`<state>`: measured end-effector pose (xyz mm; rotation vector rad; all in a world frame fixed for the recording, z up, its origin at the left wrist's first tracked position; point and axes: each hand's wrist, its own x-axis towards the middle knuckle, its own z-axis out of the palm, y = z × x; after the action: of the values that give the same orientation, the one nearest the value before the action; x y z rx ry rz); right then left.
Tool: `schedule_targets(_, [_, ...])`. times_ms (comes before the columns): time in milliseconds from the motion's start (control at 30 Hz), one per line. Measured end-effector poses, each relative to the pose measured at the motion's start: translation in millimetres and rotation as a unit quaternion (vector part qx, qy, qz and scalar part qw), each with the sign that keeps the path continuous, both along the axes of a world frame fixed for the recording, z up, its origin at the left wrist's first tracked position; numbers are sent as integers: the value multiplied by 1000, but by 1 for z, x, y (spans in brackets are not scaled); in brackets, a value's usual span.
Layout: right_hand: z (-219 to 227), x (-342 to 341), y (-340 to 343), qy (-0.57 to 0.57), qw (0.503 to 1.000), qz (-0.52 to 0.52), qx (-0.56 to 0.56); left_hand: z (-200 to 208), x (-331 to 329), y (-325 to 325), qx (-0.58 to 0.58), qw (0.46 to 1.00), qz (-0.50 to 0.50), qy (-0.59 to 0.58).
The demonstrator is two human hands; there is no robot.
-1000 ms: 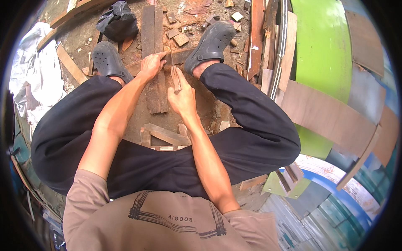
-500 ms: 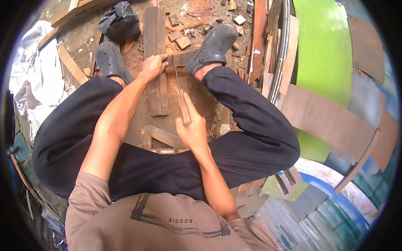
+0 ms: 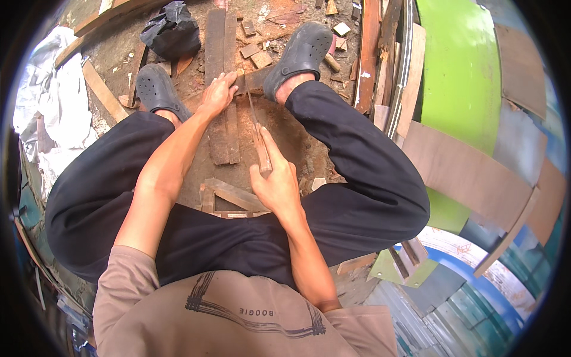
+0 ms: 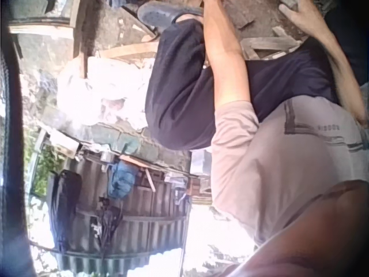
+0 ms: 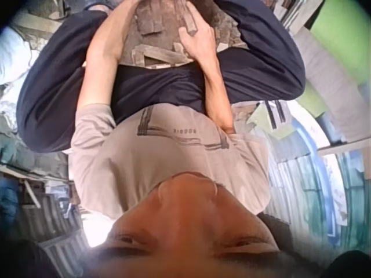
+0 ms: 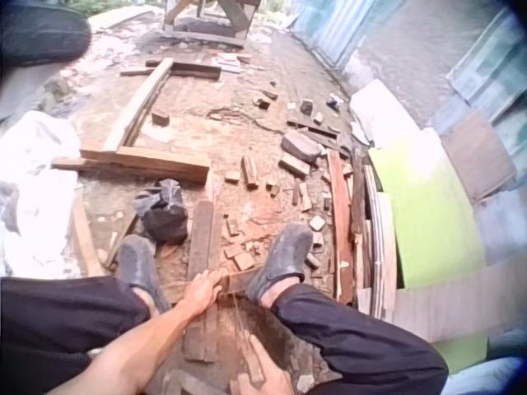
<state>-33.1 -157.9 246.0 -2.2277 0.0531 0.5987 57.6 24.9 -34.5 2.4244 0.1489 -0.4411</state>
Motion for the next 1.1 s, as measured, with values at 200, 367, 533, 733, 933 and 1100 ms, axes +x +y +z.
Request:
schedule_targets(200, [18, -12, -13, -48, 999, -3, -13, -4, -3, -10, 0, 1000, 17, 9])
schedule_targets(367, [39, -21, 4, -7, 1000, -12, -18, -8, -11, -16, -2, 999, 31, -14])
schedule_targets(533, [74, -55, -10, -100, 995, 1, 16, -7, -5, -16, 22, 999, 30, 14])
schedule_targets(733, [82, -63, -56, -63, 993, -104, 4, 32, -1, -46, 94, 994, -27, -46])
schedule_targets(933, [76, -61, -57, -103, 992, -62, 36, 11, -35, -21, 59, 961, -189, -193])
schedule_targets(1100, [61, -61, -43, -75, 995, -34, 47, 21, -49, -6, 100, 983, -78, -136])
